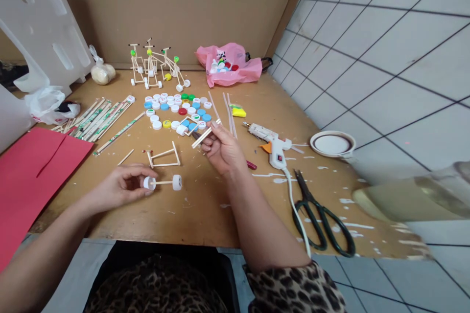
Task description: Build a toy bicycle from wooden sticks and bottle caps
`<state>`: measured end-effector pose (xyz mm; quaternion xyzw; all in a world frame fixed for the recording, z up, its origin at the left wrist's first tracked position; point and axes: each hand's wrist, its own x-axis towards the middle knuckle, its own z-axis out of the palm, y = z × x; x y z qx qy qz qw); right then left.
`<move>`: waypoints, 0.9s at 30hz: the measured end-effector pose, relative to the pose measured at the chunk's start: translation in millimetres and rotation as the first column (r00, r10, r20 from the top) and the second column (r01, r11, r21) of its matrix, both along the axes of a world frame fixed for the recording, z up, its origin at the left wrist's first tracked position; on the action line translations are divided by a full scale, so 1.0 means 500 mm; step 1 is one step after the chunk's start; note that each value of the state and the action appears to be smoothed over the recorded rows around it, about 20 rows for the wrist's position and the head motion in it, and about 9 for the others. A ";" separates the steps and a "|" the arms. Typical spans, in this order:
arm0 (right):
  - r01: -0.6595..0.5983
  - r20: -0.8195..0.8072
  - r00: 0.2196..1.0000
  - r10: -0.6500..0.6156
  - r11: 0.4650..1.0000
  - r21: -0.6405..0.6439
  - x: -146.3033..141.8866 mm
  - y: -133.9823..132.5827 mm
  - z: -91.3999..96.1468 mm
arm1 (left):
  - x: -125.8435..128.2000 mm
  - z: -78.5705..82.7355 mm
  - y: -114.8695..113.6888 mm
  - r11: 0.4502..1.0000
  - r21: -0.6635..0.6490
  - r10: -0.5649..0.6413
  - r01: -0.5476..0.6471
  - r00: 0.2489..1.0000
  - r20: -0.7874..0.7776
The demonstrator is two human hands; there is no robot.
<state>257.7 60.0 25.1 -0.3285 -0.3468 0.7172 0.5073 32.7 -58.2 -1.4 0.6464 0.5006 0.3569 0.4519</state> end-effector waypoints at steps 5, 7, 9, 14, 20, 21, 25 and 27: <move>-0.024 0.005 1.000 0.024 1.000 0.019 -0.005 -0.001 -0.005 | 0.010 -0.033 -0.002 0.985 0.171 0.041 -0.003 0.975 -0.219; -0.031 0.009 0.999 0.031 0.999 0.024 -0.006 -0.001 -0.008 | 0.010 -0.035 -0.001 0.971 0.237 0.068 -0.002 0.960 -0.271; -0.027 0.003 1.000 0.027 1.000 0.006 -0.007 0.001 -0.010 | 0.008 -0.033 0.000 0.960 0.279 0.073 0.008 0.957 -0.280; -0.015 -0.015 1.000 0.014 0.999 -0.045 -0.008 0.003 -0.015 | -0.002 -0.025 -0.001 0.959 0.234 0.202 -0.160 0.965 -0.167; -0.039 -0.018 0.999 0.039 0.998 -0.040 -0.012 -0.002 -0.012 | -0.011 0.003 0.020 0.899 -0.121 0.416 -0.420 0.907 -0.062; -0.041 -0.020 0.999 0.040 0.998 -0.042 -0.012 -0.002 -0.011 | -0.010 0.010 0.026 0.884 -0.173 0.429 -0.433 0.901 -0.064; -0.025 -0.046 0.999 0.022 0.997 -0.072 -0.014 -0.002 -0.011 | 0.000 0.028 0.047 0.814 -0.320 0.490 -0.484 0.869 -0.068; -0.024 -0.056 0.998 0.019 0.996 -0.085 -0.014 -0.002 -0.012 | 0.003 0.028 0.056 0.796 -0.358 0.501 -0.489 0.863 -0.066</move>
